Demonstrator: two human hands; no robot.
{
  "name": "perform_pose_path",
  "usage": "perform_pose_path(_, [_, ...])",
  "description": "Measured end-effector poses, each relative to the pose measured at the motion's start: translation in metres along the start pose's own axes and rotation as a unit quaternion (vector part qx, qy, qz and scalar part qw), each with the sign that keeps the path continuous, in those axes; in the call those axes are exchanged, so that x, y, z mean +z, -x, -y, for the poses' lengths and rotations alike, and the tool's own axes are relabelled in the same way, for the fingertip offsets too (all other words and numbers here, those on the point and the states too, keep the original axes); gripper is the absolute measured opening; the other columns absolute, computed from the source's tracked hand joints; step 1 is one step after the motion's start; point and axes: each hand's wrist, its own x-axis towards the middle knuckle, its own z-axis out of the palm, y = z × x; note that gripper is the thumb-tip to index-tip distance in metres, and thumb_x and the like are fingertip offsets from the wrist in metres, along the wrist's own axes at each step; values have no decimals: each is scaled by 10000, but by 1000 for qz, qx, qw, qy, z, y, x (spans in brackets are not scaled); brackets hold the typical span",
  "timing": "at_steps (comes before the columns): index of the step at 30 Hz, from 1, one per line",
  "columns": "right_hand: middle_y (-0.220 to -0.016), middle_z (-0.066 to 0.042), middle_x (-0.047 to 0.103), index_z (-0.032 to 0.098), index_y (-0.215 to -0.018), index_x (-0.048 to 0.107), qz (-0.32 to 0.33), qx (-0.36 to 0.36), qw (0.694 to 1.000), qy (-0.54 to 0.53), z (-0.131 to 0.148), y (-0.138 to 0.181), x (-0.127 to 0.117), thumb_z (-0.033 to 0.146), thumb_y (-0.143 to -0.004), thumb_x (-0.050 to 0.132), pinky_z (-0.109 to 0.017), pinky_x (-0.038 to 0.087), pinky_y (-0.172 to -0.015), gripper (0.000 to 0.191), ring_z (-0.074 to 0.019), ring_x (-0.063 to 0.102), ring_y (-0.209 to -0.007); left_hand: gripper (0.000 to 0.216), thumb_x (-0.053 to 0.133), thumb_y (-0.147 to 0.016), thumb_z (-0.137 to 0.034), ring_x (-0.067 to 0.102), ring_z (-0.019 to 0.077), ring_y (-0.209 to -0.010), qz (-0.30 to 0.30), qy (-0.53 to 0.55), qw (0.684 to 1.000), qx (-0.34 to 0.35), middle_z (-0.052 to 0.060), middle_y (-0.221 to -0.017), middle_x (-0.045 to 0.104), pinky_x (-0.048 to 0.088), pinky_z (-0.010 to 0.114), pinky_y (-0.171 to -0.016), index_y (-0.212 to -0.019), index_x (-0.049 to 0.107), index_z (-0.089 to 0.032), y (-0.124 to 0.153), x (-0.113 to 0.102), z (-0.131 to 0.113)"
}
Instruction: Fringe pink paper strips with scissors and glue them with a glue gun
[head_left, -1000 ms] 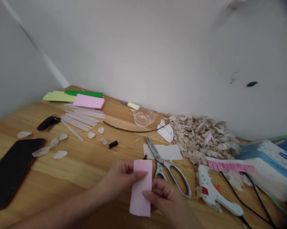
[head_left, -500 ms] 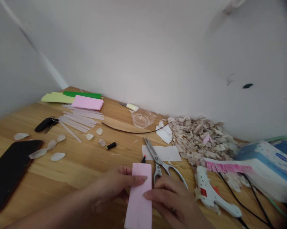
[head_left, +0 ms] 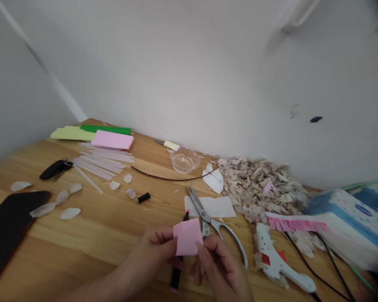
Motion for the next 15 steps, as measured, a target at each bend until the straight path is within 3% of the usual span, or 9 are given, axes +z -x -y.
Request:
perform_pose_path(3, [-513,26,554,197,-680,505,-16,8,999,-27,0,1,6,510,-817,539,-202,384,-501,343,-103,512,-474,234,669,-682,-385,586,130,-541,21,56,998,2,19,-594,678,473,263,-636,-727,741,-167,0,0,3])
perform_pose_path(8, [-551,-3,614,205,-681,489,-39,-11,999,19,-3,3,7,500,-842,498,-217,390,-533,336,-127,542,-521,358,629,-707,-472,583,136,-482,28,172,985,-4,61,-625,693,486,267,-572,-747,728,-130,0,4,2])
perform_pose_path(12, [-560,-18,601,212,-678,483,-40,-34,994,91,-7,4,6,491,-864,446,-237,385,-518,338,-143,524,-515,311,724,-640,-425,605,133,-536,16,160,987,9,47,-652,694,501,246,-566,-773,715,-143,0,3,6])
perform_pose_path(15, [-573,-25,605,220,-671,463,-45,-41,995,81,-8,5,9,493,-866,434,-238,422,-504,337,-147,549,-508,266,798,-563,-341,591,119,-484,-2,127,992,15,21,-584,673,490,229,-521,-715,702,-145,-1,2,12])
